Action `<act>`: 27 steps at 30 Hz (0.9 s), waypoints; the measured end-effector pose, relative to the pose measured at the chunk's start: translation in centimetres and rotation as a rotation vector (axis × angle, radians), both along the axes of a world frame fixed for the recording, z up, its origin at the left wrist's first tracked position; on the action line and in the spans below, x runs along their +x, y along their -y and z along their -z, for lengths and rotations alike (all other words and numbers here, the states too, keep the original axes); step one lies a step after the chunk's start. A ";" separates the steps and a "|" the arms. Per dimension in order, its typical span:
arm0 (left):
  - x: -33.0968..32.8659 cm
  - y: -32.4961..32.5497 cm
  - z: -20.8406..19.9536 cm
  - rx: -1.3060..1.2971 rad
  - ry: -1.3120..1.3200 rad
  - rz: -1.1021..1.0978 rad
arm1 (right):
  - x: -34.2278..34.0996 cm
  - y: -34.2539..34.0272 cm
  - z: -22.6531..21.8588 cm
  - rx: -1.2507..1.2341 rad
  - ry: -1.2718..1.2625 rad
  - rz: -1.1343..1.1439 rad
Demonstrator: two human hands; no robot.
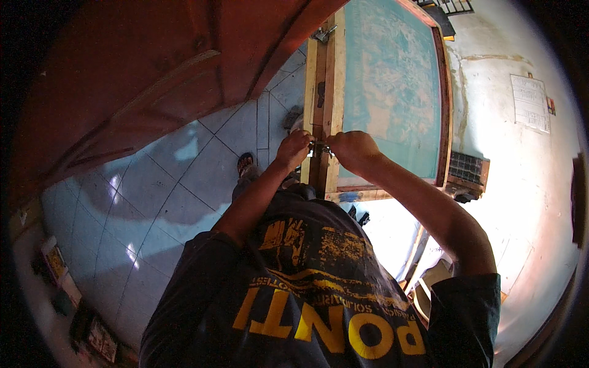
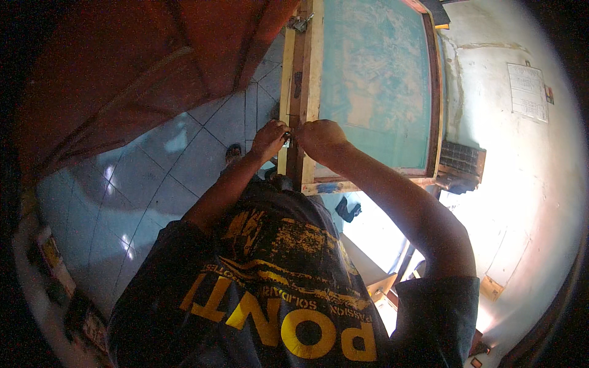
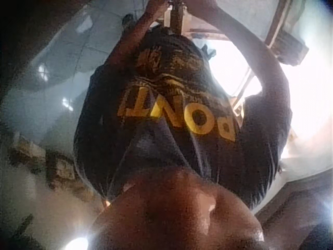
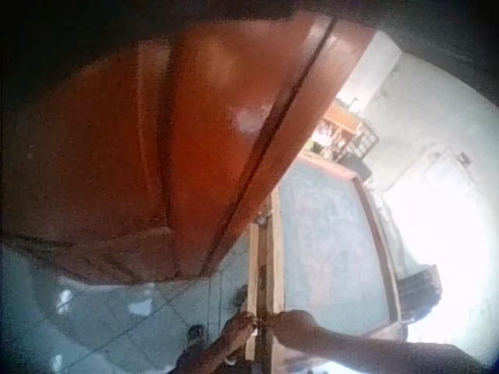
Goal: The person positions a metal latch on a wooden door frame and secures it with screws using a screwdriver. They repeatedly tighten the screws to ensure the latch is firmly attached to the frame.
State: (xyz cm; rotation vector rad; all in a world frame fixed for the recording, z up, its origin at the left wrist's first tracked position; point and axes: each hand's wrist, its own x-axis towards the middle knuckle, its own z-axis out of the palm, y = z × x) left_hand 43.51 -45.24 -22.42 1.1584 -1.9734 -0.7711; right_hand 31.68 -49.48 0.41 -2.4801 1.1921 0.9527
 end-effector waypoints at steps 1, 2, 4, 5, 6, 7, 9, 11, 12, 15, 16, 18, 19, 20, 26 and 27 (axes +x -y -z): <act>-0.2 0.0 0.0 0.008 0.025 0.007 | -0.3 0.0 1.1 -0.025 -0.019 0.109; -0.3 0.0 0.0 0.015 0.050 0.013 | -0.6 0.3 2.2 -0.050 -0.037 0.217; -0.2 0.1 -0.5 0.055 0.076 0.026 | -0.6 3.2 2.5 0.234 -0.060 0.723; 0.1 0.0 -0.9 0.088 0.077 0.032 | -0.1 4.2 1.2 0.364 -0.069 0.920; 0.2 0.1 -1.4 0.118 0.074 0.036 | -0.4 4.2 1.2 0.355 -0.053 0.703; 0.2 0.1 -1.6 0.131 0.053 0.029 | -0.7 4.2 1.1 0.317 -0.036 0.489; 0.3 0.0 -1.8 0.158 0.019 0.014 | -0.9 2.2 0.8 0.114 0.071 0.637; 0.6 -0.2 -1.9 0.138 0.006 -0.026 | 0.3 0.5 -1.2 -0.032 0.017 0.167; 0.6 -0.3 -1.7 0.130 -0.001 -0.046 | 0.7 0.1 -1.7 -0.062 -0.004 -0.023; 0.2 -0.3 -0.9 0.079 -0.094 -0.275 | 0.0 -0.2 -0.9 -0.101 0.047 -0.307; 0.1 -0.3 -0.7 0.288 -0.168 -0.242 | -0.1 -0.3 -0.7 -0.080 0.043 -0.296; -0.2 -0.2 -0.2 0.707 -0.313 -0.173 | 0.1 -0.4 -0.5 -0.056 0.000 -0.159; -0.2 -0.2 0.2 0.721 -0.327 -0.186 | 0.5 -0.6 -0.5 -0.052 -0.039 -0.033; -0.3 -0.2 0.7 0.735 -0.341 -0.200 | 0.8 -0.7 -0.4 -0.049 -0.079 0.093; -0.7 0.5 1.8 0.913 -0.402 -0.132 | -1.4 1.0 1.4 0.150 0.047 0.919; -0.4 0.5 1.5 0.901 -0.361 -0.141 | -0.9 0.3 0.5 0.045 0.106 0.771</act>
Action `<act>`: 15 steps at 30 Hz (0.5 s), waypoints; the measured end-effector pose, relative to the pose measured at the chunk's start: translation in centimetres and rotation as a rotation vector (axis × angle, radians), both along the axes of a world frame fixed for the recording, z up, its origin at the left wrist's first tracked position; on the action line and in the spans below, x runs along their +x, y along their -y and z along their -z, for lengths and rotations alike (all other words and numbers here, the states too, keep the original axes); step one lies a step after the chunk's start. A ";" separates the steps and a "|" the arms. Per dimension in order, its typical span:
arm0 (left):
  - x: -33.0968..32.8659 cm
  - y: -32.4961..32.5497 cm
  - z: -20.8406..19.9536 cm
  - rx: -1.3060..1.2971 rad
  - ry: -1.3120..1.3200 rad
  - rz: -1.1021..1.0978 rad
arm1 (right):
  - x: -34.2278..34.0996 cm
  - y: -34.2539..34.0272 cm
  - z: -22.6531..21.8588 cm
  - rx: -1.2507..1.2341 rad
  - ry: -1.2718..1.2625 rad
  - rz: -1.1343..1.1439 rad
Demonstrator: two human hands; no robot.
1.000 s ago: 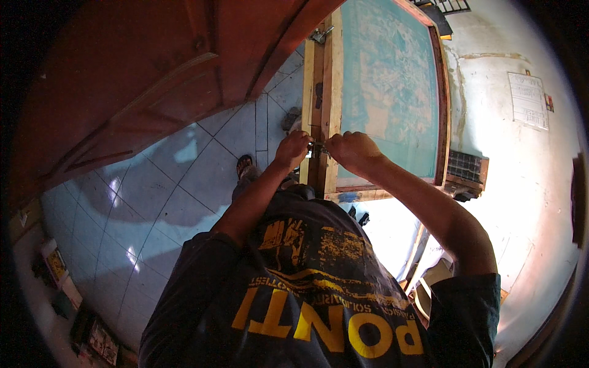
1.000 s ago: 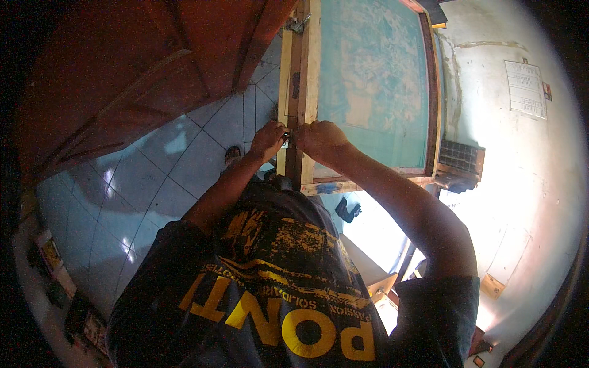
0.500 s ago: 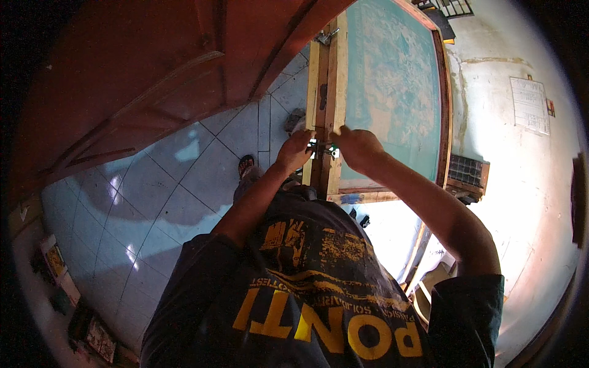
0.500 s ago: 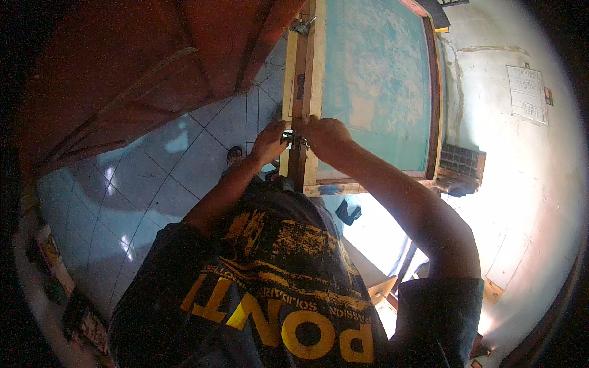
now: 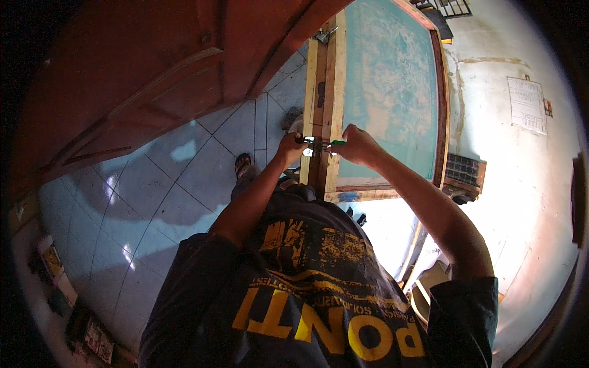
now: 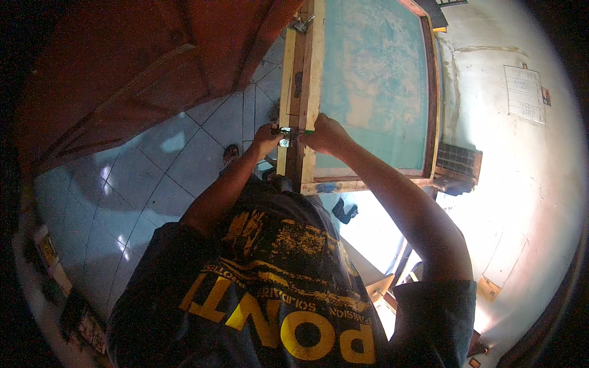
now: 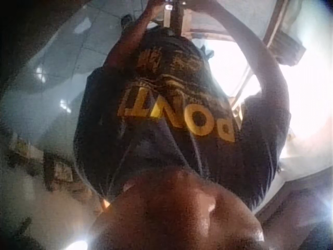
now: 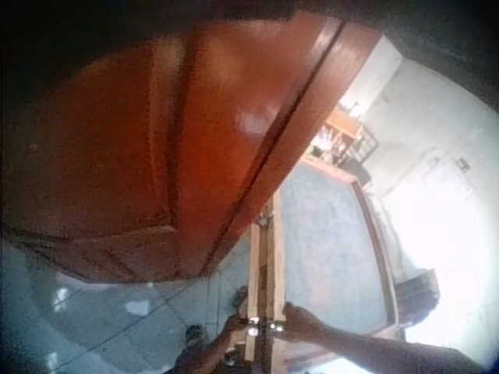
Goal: The person positions a metal latch on a wooden door frame and secures it with screws using a screwdriver. They repeatedly tighten the screws to ensure the latch is firmly attached to the frame.
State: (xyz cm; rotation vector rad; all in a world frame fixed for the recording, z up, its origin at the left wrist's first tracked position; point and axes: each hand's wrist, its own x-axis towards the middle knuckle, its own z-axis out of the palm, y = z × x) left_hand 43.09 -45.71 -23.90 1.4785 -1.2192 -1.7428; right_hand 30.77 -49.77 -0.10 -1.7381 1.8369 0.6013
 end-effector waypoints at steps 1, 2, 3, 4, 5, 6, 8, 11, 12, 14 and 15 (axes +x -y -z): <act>0.1 0.1 0.0 0.016 0.007 -0.004 | 0.7 0.0 -1.2 0.016 -0.046 -0.171; 0.0 0.1 -0.1 0.033 0.014 -0.009 | 0.9 -0.3 -1.5 -0.042 -0.073 -0.388; -0.1 0.1 0.0 0.050 0.019 -0.013 | 0.8 -0.8 -1.8 -0.101 -0.102 -0.603; 0.0 -0.1 0.1 0.059 0.031 0.001 | 0.7 -1.1 -2.1 -0.160 -0.131 -0.819; 0.0 -0.3 0.2 0.069 0.044 0.014 | 0.8 -1.3 -2.3 -0.146 -0.168 -0.944; 0.2 -0.6 -0.4 0.080 0.056 0.037 | 0.7 -1.5 -2.3 -0.132 -0.172 -0.949; 0.8 -1.8 -1.4 -0.127 -0.013 -0.023 | 0.6 -1.9 -2.4 -0.104 -0.180 -0.959; 2.3 -1.8 -0.6 -0.549 0.117 0.178 | 0.8 -2.0 -2.4 -0.166 -0.148 -0.965; 2.8 -1.4 -0.9 -0.705 0.198 0.300 | 0.9 -2.0 -2.5 -0.161 -0.164 -0.948; 3.0 -1.0 -1.8 -0.558 0.313 0.407 | 1.3 -2.0 -2.6 -0.151 -0.195 -0.910; 3.1 -0.5 -2.6 -0.487 0.367 0.459 | 1.2 -2.0 -2.6 -0.158 -0.186 -0.904</act>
